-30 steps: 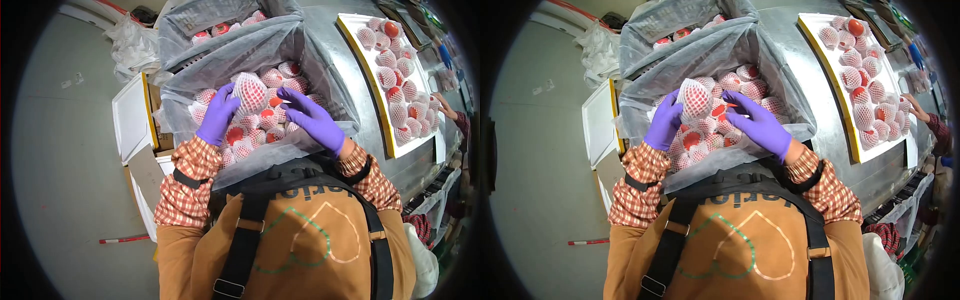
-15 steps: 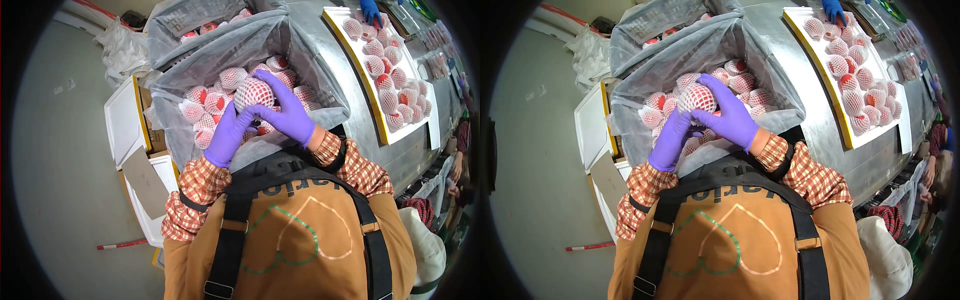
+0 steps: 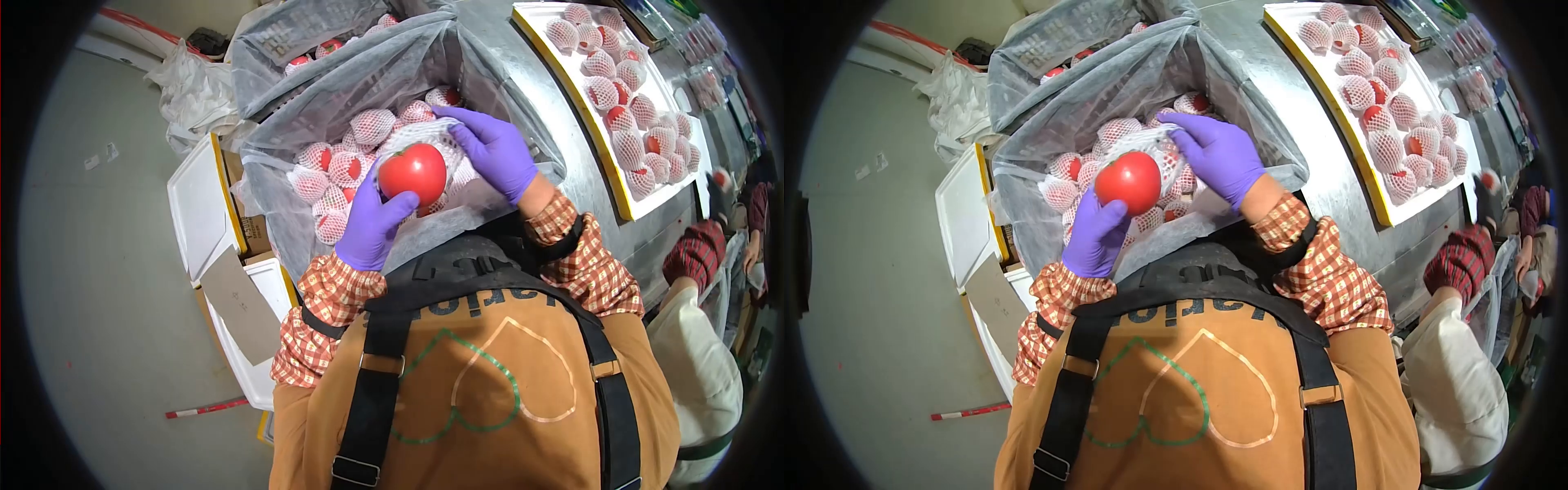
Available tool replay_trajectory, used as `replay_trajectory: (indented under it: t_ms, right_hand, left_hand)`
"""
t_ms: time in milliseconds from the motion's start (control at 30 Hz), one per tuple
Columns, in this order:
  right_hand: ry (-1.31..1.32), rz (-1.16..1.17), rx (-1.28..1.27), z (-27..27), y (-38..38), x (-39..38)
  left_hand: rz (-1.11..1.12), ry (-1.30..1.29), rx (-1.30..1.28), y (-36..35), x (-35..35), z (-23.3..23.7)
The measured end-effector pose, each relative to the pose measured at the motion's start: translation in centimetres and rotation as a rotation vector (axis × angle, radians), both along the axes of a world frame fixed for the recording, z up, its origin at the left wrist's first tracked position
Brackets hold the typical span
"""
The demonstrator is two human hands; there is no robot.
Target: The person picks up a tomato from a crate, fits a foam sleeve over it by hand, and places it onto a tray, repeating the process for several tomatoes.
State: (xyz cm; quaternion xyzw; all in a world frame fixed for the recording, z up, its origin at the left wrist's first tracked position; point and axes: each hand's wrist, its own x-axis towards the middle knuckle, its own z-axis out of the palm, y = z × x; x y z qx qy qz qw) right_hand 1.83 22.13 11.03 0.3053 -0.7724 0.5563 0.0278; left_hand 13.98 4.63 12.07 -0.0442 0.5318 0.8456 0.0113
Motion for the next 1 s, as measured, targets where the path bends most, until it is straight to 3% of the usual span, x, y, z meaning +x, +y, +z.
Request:
replay_trajectory:
  t_ms: [33,67,133,167,200,267,300,367,467,533,600,633,700,733,800,833,900,1000]
  right_hand:
    - [-0.214,0.040,0.117,-0.2,1.2,-0.7]
    - [-0.427,0.084,0.233,-0.3,2.3,-1.3]
    - [-0.872,0.289,-0.053,-0.3,4.5,-1.6]
    - [-1.021,0.396,-0.313,0.4,5.2,-0.9]
    - [-1.073,0.526,-0.533,0.9,5.4,-0.4]
    - [-1.160,0.514,-0.813,0.8,5.7,0.9]
    - [-1.163,0.520,-0.817,0.5,5.2,1.2]
    - [-1.280,0.598,-1.161,-0.1,3.7,1.9]
    - [-1.471,0.699,-1.346,0.1,3.1,2.0]
    - [-1.398,0.797,-1.319,-1.6,3.7,1.2]
    - [-1.372,0.699,-1.315,-1.3,3.9,0.9]
    - [-1.228,0.548,-1.113,-0.6,4.2,1.0]
    - [-1.171,0.497,-1.011,-0.1,4.1,0.9]
    - [-1.107,0.448,-0.910,0.1,4.1,0.7]
    - [-1.049,0.365,-0.832,0.5,4.1,1.1]
    - [-0.986,0.309,-0.765,0.5,4.2,1.1]
    - [-0.910,0.278,-0.677,-0.1,4.2,1.2]
    - [-0.803,0.261,-0.597,0.1,2.6,2.4]
  left_hand:
    - [-0.062,0.015,0.154,-0.2,0.2,0.0]
    - [-0.056,0.021,0.153,-0.2,0.3,0.1]
    - [-0.037,-0.047,0.490,0.1,0.2,0.5]
    - [-0.020,-0.052,0.573,0.3,-0.2,0.9]
    - [-0.006,-0.045,0.569,0.1,-0.5,0.8]
    - [-0.039,-0.125,0.723,-0.3,-0.9,0.3]
    - [-0.031,-0.162,0.763,-0.3,-1.2,0.1]
    - [-0.059,-0.180,0.773,-0.3,-1.3,0.0]
    - [-0.098,-0.234,0.819,-0.5,-1.1,-0.2]
    - [-0.105,-0.272,0.858,-0.5,-0.9,-0.3]
    - [-0.035,-0.264,0.674,-0.5,-0.9,0.0]
    - [-0.031,-0.264,0.678,-0.4,-0.8,-0.2]
    - [0.064,-0.245,0.410,-0.2,-0.9,-0.7]
    - [0.063,-0.245,0.413,-0.4,-0.9,-0.7]
    - [0.052,-0.220,0.091,-0.6,-0.9,-0.8]
    - [0.049,-0.219,0.096,-0.2,-1.0,-0.8]
    - [0.233,0.022,-0.468,0.7,-1.1,-0.4]
    - [0.251,0.115,-0.568,1.3,-1.6,0.3]
